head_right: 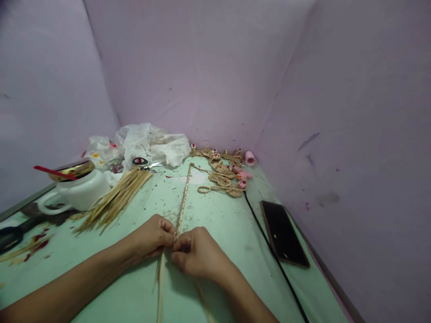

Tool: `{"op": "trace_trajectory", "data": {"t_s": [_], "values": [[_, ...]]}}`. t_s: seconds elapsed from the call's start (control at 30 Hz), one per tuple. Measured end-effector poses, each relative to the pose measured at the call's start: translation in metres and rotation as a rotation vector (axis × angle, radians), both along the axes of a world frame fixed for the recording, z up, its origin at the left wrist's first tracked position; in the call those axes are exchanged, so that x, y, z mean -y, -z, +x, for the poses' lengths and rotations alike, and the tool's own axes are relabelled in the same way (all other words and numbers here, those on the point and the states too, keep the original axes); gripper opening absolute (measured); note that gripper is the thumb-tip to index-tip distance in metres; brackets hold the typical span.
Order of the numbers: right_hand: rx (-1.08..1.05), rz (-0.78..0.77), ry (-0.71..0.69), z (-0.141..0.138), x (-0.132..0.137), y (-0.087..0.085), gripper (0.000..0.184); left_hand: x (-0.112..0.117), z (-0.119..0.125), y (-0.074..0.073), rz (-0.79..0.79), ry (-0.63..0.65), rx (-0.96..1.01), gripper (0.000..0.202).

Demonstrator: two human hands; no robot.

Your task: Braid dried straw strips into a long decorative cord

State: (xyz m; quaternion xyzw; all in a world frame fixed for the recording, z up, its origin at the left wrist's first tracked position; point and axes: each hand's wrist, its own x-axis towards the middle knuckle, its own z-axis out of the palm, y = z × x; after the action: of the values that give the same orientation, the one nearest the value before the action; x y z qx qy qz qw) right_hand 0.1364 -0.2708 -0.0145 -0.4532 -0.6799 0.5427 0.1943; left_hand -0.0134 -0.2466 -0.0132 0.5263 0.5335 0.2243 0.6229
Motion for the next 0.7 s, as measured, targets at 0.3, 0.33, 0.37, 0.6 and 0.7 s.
{"op": "trace_trajectory", "data": {"t_s": [0.3,0.33,0.37,0.6,0.7], "values": [[-0.150,-0.291,-0.214,0.047,-0.014,-0.024,0.030,-0.004,-0.006,-0.005,-0.023,0.026,0.071,0.007],[-0.221,-0.225,-0.063,0.046,-0.016,-0.023,0.030,-0.004,-0.005,-0.006,-0.022,0.026,0.074,0.006],[-0.281,-0.194,0.072,0.042,-0.017,-0.022,0.030,-0.003,-0.005,-0.006,-0.020,0.025,0.074,0.005],[-0.317,-0.387,0.208,-0.002,-0.014,0.001,0.021,-0.001,-0.003,-0.009,0.036,0.102,0.045,0.005],[-0.232,-0.276,0.315,-0.007,-0.014,0.006,0.017,-0.001,-0.004,-0.006,0.096,0.113,-0.010,0.005]]}}
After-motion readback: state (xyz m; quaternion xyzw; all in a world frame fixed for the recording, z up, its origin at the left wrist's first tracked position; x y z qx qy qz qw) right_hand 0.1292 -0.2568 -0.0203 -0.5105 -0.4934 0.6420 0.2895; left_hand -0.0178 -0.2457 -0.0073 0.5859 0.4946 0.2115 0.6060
